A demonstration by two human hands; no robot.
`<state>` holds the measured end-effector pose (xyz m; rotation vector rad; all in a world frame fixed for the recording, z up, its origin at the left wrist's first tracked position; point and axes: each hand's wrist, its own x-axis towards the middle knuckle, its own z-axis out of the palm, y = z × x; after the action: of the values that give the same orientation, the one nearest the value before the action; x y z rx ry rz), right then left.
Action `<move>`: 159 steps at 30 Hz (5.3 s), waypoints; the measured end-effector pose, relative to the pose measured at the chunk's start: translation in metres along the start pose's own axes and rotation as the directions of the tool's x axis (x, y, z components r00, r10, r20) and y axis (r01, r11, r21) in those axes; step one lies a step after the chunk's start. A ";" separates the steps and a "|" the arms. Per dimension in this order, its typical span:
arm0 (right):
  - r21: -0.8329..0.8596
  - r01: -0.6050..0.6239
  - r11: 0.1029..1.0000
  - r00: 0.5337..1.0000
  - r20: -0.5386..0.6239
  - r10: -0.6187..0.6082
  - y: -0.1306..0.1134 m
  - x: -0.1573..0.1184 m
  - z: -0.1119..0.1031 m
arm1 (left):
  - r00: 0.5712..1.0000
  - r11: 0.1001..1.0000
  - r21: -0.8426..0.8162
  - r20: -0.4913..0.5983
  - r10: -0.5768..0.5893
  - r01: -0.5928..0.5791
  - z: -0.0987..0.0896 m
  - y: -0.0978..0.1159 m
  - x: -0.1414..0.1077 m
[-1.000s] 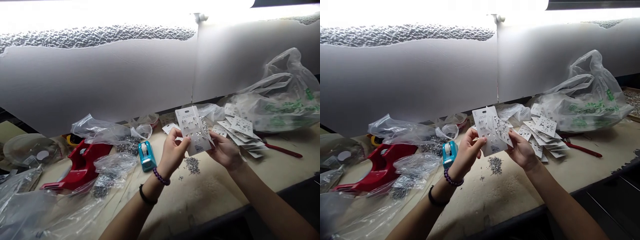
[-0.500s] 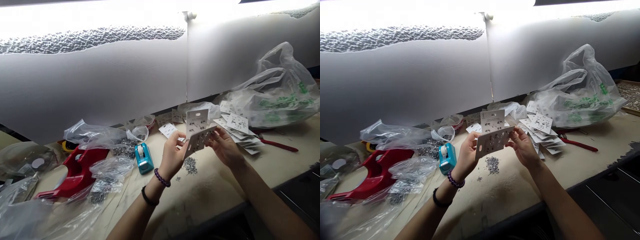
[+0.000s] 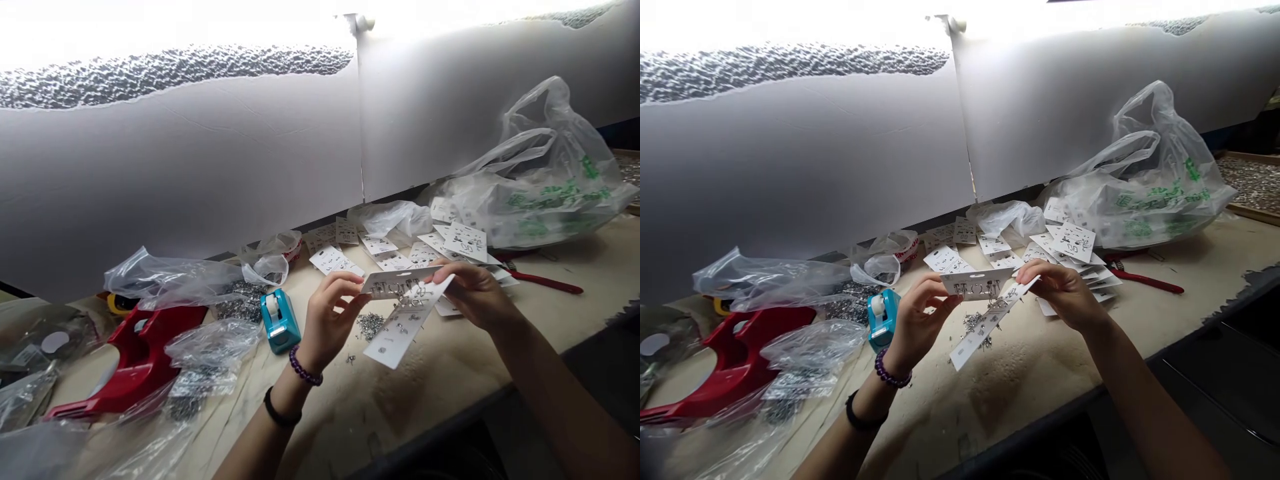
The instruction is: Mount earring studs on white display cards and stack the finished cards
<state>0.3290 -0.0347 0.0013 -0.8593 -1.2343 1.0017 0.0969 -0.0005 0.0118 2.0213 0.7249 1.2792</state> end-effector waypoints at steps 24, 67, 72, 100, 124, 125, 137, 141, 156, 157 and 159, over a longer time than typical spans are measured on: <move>0.328 -0.016 0.945 0.926 -0.351 0.138 0.019 -0.026 0.015 | 0.813 0.814 -0.073 -0.048 -0.580 0.576 0.023 -0.071 0.061; -0.725 -0.076 0.685 0.743 0.417 0.523 0.050 0.039 0.204 | 0.749 0.900 -0.325 -0.509 -0.424 0.289 -0.142 -0.013 -0.083; -0.560 -0.293 0.775 0.768 0.346 0.540 0.063 0.025 0.211 | 0.742 0.891 -0.310 -0.498 -0.449 0.331 -0.142 -0.015 -0.083; -0.146 -0.515 0.844 0.788 0.305 0.534 0.077 0.011 0.217 | 0.696 0.829 -0.351 -0.452 -0.557 0.436 -0.133 -0.013 -0.079; -0.358 -0.411 0.838 0.836 0.218 0.503 0.053 -0.012 0.205 | 0.691 0.811 -0.363 -0.427 -0.583 0.459 -0.134 -0.019 -0.080; -0.471 -0.193 0.861 0.907 0.250 0.340 0.053 -0.009 0.202 | 0.690 0.810 -0.366 -0.428 -0.584 0.459 -0.134 -0.019 -0.080; -0.677 0.699 0.231 0.712 0.629 -0.311 0.060 0.025 0.205 | 0.670 0.806 -0.360 -0.449 -0.591 0.470 -0.134 -0.017 -0.079; -0.686 0.693 0.220 0.714 0.613 -0.338 0.057 0.023 0.200 | 0.676 0.804 -0.358 -0.438 -0.593 0.474 -0.134 -0.019 -0.079; -0.723 0.676 0.144 0.710 0.585 -0.391 0.059 0.037 0.210 | 0.666 0.804 -0.361 -0.451 -0.594 0.473 -0.135 -0.017 -0.078; -0.711 0.690 0.136 0.702 0.611 -0.366 0.061 0.037 0.209 | 0.666 0.804 -0.359 -0.451 -0.594 0.474 -0.135 -0.017 -0.078; -0.701 0.700 0.135 0.697 0.629 -0.343 0.063 0.037 0.209 | 0.666 0.805 -0.353 -0.452 -0.593 0.477 -0.136 -0.017 -0.079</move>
<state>0.1156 0.0208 -0.0147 -0.9414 -2.2854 -0.3580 -0.0595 -0.0176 -0.0008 1.1109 1.2853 1.4781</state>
